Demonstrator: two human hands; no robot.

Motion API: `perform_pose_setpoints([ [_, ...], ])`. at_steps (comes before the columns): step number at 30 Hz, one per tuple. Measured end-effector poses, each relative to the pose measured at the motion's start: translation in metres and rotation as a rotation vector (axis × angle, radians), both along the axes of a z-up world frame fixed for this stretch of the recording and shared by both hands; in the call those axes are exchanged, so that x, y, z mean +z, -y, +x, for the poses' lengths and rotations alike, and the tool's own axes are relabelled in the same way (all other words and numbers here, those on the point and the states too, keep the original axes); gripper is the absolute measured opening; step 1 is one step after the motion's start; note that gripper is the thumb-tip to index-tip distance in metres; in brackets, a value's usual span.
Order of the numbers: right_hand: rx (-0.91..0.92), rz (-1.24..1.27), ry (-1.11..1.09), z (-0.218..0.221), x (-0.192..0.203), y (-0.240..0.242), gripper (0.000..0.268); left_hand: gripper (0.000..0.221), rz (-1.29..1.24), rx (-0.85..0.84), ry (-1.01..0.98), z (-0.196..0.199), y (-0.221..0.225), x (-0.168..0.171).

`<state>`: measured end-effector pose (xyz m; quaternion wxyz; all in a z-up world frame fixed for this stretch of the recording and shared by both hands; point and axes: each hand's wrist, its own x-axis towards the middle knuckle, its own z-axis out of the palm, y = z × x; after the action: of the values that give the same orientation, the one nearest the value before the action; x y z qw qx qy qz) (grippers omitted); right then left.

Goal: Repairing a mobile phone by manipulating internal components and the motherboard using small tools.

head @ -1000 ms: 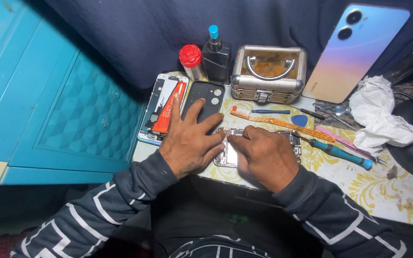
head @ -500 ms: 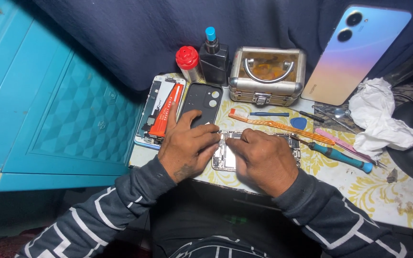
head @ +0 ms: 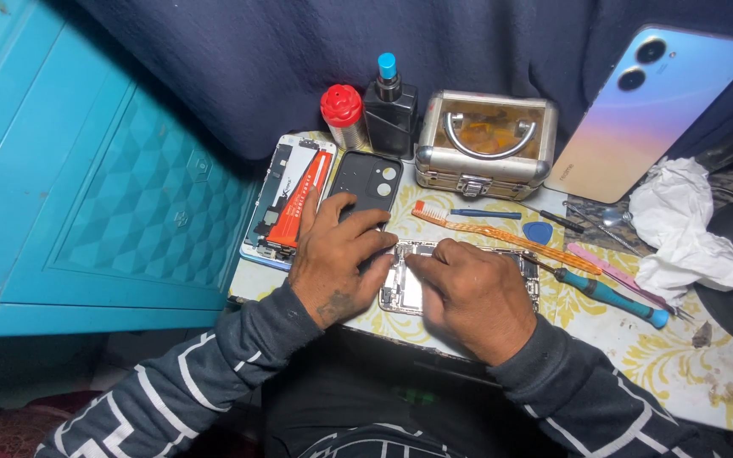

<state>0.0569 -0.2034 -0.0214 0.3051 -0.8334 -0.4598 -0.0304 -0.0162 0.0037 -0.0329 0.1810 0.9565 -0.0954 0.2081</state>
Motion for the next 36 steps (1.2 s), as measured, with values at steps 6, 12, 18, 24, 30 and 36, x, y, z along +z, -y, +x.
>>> perform_pose_setpoints([
  [6, -0.01, -0.002, -0.008, -0.0009, -0.0028, -0.0004, 0.019, 0.014, -0.019, -0.01, -0.032, 0.0007, -0.0005, 0.0022],
  [12, -0.018, -0.002, -0.026, -0.0007, -0.0028, -0.0015, 0.019, 0.014, -0.058, -0.028, -0.057, 0.0019, -0.0015, 0.0021],
  [18, -0.019, -0.008, -0.061, 0.0, -0.0007, -0.0018, 0.02, 0.018, -0.053, -0.068, -0.067, 0.0041, -0.0022, 0.0025],
  [24, -0.033, 0.007, -0.041, 0.0001, -0.0022, -0.0029, 0.021, 0.015, -0.053, -0.068, -0.093, 0.0057, -0.0024, 0.0001],
  [30, -0.039, 0.01, -0.05, -0.0001, -0.0035, -0.0022, 0.021, 0.012, -0.085, -0.078, -0.122, 0.0064, -0.0027, 0.0074],
  [36, -0.043, 0.028, -0.05, 0.0, -0.0008, -0.0029, 0.021, 0.02, -0.084, -0.094, -0.136, 0.0064, -0.0054, 0.0093],
])
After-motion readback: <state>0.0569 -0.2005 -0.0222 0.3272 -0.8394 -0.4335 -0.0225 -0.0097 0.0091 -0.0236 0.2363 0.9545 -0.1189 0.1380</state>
